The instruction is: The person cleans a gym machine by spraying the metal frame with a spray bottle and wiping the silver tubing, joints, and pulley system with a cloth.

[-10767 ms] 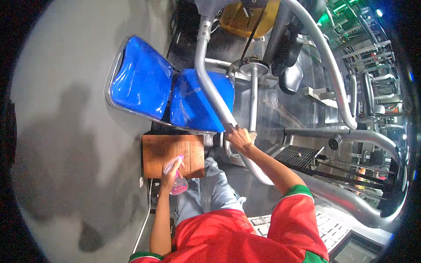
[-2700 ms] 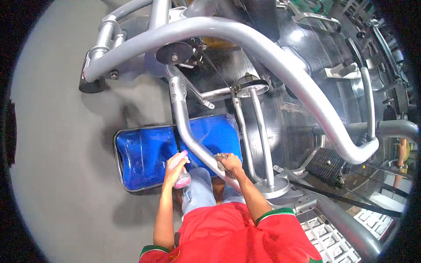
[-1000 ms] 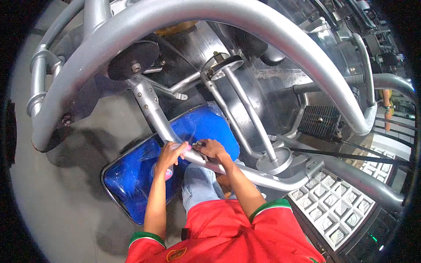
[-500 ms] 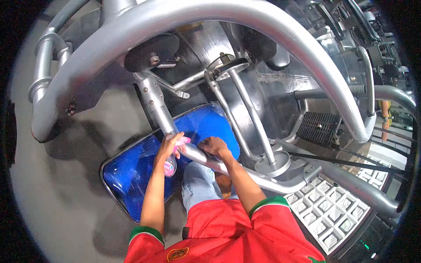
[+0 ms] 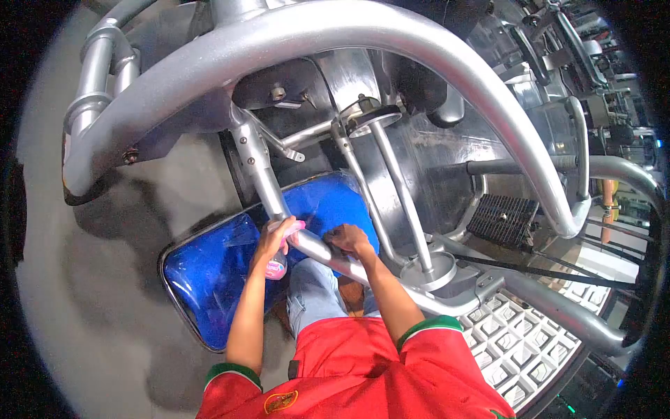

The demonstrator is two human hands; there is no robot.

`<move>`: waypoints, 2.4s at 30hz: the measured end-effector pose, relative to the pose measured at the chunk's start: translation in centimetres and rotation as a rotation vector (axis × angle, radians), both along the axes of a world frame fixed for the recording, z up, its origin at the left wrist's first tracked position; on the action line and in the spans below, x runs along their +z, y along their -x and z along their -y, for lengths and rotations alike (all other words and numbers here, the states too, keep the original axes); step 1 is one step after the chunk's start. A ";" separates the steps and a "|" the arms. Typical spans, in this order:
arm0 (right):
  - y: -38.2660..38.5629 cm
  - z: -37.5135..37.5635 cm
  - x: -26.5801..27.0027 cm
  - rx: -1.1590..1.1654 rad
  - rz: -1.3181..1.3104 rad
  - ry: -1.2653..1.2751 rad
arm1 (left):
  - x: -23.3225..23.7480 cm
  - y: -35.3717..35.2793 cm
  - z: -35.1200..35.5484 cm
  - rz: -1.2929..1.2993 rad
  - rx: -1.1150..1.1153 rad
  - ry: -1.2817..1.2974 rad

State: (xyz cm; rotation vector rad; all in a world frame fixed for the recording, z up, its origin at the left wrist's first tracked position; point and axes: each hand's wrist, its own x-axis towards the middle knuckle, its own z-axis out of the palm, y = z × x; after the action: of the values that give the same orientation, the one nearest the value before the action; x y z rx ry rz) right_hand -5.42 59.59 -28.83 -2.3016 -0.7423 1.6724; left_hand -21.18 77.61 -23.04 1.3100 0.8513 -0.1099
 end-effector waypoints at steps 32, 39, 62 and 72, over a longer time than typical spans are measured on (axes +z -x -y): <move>3.3 2.6 5.2 1.036 0.536 -0.606 | 8.9 11.0 13.4 0.037 0.555 -0.012; 8.2 -3.6 4.8 1.042 0.669 -0.403 | 6.7 13.0 13.0 0.113 0.646 0.005; 13.8 -3.7 -1.4 1.668 0.853 -0.260 | 3.0 17.1 11.1 0.095 0.758 0.095; 14.1 -8.2 0.7 1.678 1.017 -0.253 | 3.2 17.0 10.4 0.103 0.807 0.119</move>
State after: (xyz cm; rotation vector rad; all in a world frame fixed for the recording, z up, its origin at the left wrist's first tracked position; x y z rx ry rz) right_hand -19.54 67.84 -28.10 -2.0255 -3.3327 0.0878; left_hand -38.15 67.24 -19.79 0.7769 1.2025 0.5299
